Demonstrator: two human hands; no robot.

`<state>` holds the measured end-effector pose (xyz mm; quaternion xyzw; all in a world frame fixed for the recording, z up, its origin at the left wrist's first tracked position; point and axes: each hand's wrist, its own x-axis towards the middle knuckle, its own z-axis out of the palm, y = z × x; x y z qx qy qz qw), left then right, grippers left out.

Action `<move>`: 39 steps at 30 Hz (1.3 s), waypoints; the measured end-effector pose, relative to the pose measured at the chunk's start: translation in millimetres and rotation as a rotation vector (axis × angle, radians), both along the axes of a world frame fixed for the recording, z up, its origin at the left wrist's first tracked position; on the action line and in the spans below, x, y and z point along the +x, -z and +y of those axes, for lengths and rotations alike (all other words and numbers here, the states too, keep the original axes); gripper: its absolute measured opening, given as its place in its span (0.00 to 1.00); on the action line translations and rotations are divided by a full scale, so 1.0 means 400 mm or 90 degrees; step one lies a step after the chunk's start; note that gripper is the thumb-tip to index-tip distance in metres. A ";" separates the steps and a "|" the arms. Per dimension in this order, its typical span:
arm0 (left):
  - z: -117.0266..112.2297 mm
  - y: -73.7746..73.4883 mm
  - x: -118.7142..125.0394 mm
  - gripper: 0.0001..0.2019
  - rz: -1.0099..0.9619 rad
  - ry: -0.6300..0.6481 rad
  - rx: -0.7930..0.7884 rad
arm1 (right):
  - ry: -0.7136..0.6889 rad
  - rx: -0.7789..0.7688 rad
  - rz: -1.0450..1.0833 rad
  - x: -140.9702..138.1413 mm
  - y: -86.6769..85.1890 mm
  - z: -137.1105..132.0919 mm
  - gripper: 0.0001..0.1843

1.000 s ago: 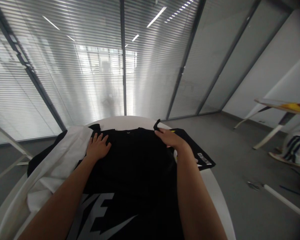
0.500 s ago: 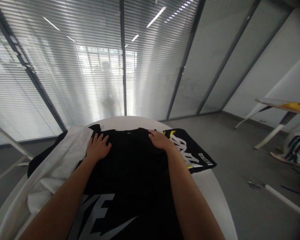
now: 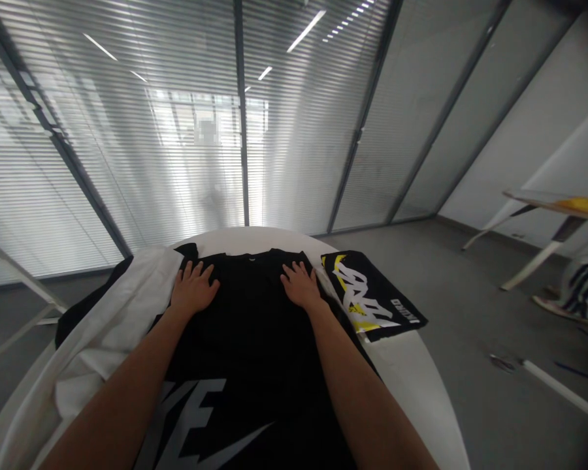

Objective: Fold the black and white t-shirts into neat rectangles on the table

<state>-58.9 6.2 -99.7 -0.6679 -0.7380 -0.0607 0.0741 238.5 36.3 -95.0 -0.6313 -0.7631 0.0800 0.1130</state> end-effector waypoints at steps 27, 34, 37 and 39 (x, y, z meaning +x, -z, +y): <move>-0.023 -0.029 0.037 0.30 0.013 0.025 0.080 | 0.072 -0.006 -0.040 -0.006 0.015 0.009 0.29; -0.037 0.003 0.111 0.28 -0.032 0.115 0.001 | 0.078 -0.016 -0.058 -0.012 0.019 0.024 0.32; -0.035 0.015 0.108 0.29 -0.031 0.122 -0.013 | 0.071 -0.030 -0.070 -0.011 0.020 0.034 0.33; -0.033 0.016 0.101 0.29 -0.029 0.126 -0.010 | 0.068 -0.033 -0.073 -0.011 0.021 0.038 0.33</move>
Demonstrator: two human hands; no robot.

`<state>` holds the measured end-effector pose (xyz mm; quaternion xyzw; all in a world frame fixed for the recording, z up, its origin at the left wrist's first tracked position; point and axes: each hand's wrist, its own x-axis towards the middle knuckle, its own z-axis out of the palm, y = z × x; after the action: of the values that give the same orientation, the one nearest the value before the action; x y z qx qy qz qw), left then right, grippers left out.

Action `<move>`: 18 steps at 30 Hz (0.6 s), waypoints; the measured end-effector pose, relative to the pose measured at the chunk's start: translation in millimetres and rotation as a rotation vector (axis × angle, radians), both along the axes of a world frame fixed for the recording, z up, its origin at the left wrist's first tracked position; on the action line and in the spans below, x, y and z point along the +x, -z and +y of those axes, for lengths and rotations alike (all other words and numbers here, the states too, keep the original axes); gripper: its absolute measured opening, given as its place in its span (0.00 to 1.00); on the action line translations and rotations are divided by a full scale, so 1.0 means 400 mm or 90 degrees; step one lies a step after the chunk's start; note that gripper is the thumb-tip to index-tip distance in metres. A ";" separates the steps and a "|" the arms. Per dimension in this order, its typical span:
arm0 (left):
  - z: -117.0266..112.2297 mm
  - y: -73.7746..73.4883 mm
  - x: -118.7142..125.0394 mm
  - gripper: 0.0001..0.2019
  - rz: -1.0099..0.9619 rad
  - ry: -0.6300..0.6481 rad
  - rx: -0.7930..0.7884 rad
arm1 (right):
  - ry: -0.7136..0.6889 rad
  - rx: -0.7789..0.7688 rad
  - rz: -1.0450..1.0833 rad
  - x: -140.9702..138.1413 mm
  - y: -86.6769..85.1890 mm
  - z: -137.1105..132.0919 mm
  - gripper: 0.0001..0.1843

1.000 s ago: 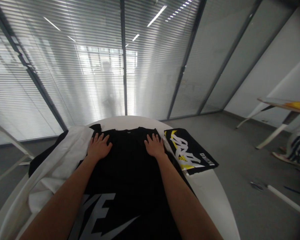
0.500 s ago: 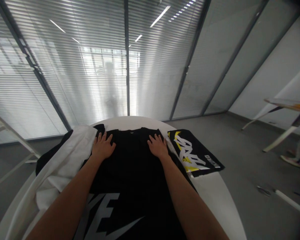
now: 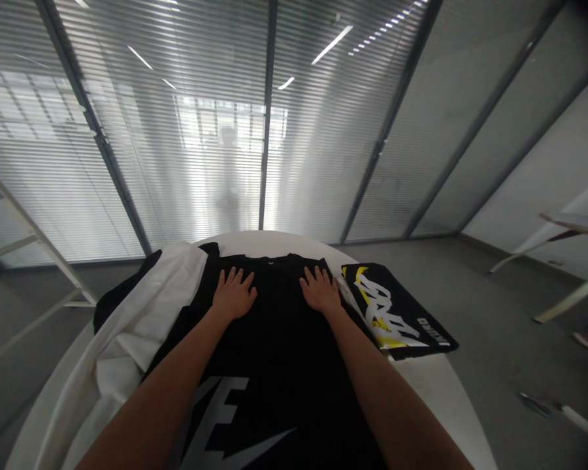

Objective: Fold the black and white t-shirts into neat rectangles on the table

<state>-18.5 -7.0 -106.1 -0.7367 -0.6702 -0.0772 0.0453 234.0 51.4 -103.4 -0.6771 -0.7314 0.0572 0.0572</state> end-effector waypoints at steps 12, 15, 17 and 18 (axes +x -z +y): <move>0.009 0.004 -0.004 0.29 -0.004 -0.009 0.018 | 0.036 0.039 -0.028 -0.016 -0.090 -0.029 0.25; 0.008 0.004 -0.005 0.29 -0.004 -0.010 0.016 | 0.059 0.015 -0.019 0.003 -0.120 0.003 0.24; 0.008 0.004 -0.005 0.30 -0.008 -0.010 0.016 | 0.079 0.000 -0.017 0.019 -0.127 0.024 0.23; 0.008 0.005 -0.006 0.30 -0.010 -0.009 0.019 | 0.088 -0.014 -0.015 0.025 -0.127 0.033 0.23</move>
<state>-20.8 -3.7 -108.1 -0.7307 -0.6744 -0.0928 0.0513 243.9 64.8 -52.7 -0.7272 -0.6829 0.0536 0.0448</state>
